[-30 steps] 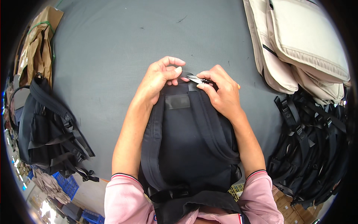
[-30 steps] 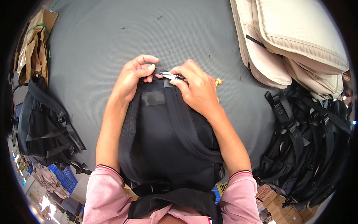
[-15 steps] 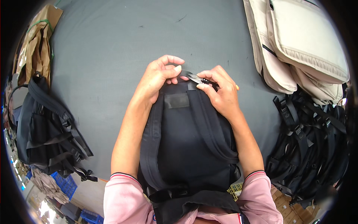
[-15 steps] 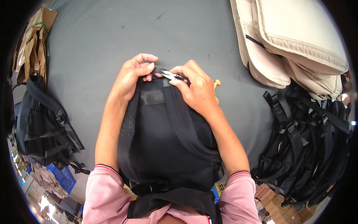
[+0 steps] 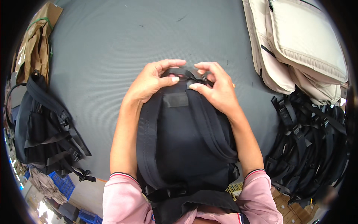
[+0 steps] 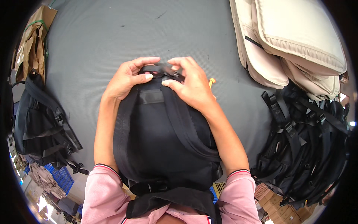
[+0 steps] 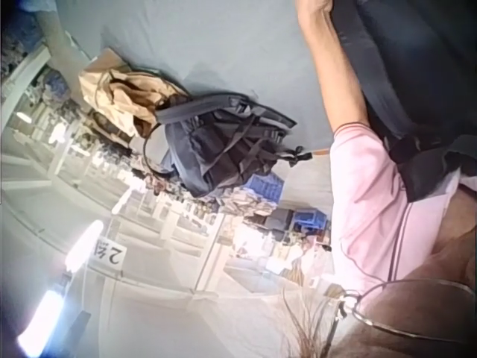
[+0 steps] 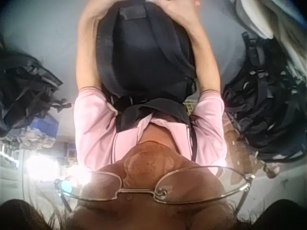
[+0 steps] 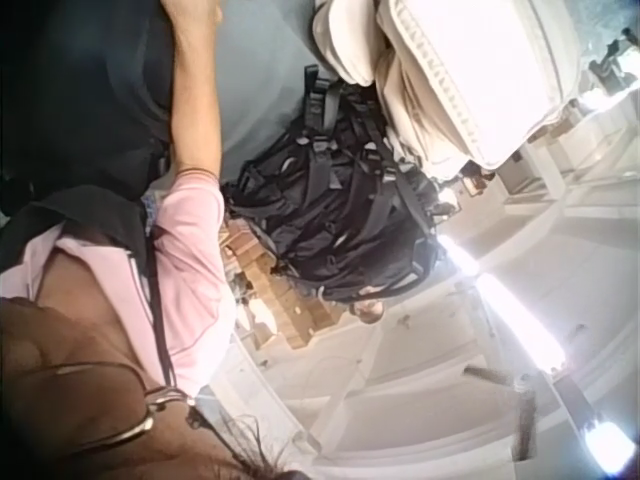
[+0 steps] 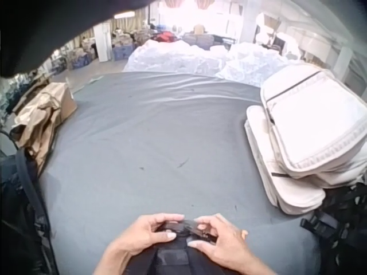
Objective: The recorder is inspecting black backpacks, trimming loose threads with a small tool, and checking the straps and buckles at a workbench in a factory setting.
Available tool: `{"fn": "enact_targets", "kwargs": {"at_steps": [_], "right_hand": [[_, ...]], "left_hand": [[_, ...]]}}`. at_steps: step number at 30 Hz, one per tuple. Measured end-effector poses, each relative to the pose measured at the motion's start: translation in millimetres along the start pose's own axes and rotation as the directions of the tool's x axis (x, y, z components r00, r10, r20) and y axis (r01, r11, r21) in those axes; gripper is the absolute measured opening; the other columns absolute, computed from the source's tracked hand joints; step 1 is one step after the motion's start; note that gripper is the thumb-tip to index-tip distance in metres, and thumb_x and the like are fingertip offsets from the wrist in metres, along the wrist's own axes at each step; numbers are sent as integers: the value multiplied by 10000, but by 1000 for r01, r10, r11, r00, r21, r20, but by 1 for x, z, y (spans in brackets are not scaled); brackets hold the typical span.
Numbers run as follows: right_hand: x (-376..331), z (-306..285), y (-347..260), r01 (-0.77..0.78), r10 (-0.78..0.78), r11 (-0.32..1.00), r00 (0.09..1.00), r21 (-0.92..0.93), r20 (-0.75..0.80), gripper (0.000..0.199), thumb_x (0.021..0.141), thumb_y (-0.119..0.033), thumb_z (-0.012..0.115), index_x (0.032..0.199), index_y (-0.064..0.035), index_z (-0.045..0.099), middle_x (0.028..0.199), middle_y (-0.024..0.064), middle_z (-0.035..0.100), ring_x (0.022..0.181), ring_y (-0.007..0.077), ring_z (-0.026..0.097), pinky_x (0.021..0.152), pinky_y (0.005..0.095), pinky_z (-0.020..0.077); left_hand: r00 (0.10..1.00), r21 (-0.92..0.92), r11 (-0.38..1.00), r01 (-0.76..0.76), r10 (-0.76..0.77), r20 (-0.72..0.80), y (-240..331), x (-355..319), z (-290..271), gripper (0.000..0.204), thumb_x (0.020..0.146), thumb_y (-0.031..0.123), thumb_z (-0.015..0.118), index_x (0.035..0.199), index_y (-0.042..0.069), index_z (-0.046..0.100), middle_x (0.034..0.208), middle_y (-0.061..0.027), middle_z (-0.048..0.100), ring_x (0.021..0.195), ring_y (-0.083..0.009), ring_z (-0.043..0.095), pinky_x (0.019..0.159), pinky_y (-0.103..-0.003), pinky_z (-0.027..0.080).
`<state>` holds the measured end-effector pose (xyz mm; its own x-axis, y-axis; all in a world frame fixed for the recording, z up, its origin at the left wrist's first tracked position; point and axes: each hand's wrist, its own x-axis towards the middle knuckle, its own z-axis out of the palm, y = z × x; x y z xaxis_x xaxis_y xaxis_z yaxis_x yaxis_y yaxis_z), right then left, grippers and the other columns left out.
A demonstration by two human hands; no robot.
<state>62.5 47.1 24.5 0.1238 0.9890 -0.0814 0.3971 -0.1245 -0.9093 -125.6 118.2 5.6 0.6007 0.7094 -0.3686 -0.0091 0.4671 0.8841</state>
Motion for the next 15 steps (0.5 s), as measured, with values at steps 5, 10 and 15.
{"fn": "enact_targets", "kwargs": {"at_steps": [5, 10, 15], "right_hand": [[7, 8, -5, -130, 158, 964, 982, -231, 108, 234, 777, -74, 697, 996, -31, 624, 860, 84, 659, 770, 230, 616, 713, 341, 477], [11, 5, 9, -323, 308, 945, 930, 50, 200, 201, 794, -103, 679, 963, -15, 613, 869, 87, 660, 756, 229, 621, 706, 340, 480], [-3, 9, -3, 2, -11, 985, 999, -175, -50, 207, 791, -127, 677, 965, -40, 603, 909, 67, 621, 737, 228, 620, 680, 346, 479]], "left_hand": [[999, 324, 946, 25, -10, -47, 2, 7, -3, 170, 861, 106, 632, 1013, 37, 661, 822, -6, 635, 728, -56, 532, 676, -207, 426], [993, 271, 955, 119, -107, -57, -1, 14, -5, 144, 876, 188, 618, 921, 60, 667, 750, -29, 653, 643, -75, 543, 588, -215, 390], [987, 83, 986, 142, -135, -84, -3, 19, -2, 104, 874, 161, 639, 917, 67, 632, 697, -3, 611, 562, -48, 499, 522, -198, 363]]}}
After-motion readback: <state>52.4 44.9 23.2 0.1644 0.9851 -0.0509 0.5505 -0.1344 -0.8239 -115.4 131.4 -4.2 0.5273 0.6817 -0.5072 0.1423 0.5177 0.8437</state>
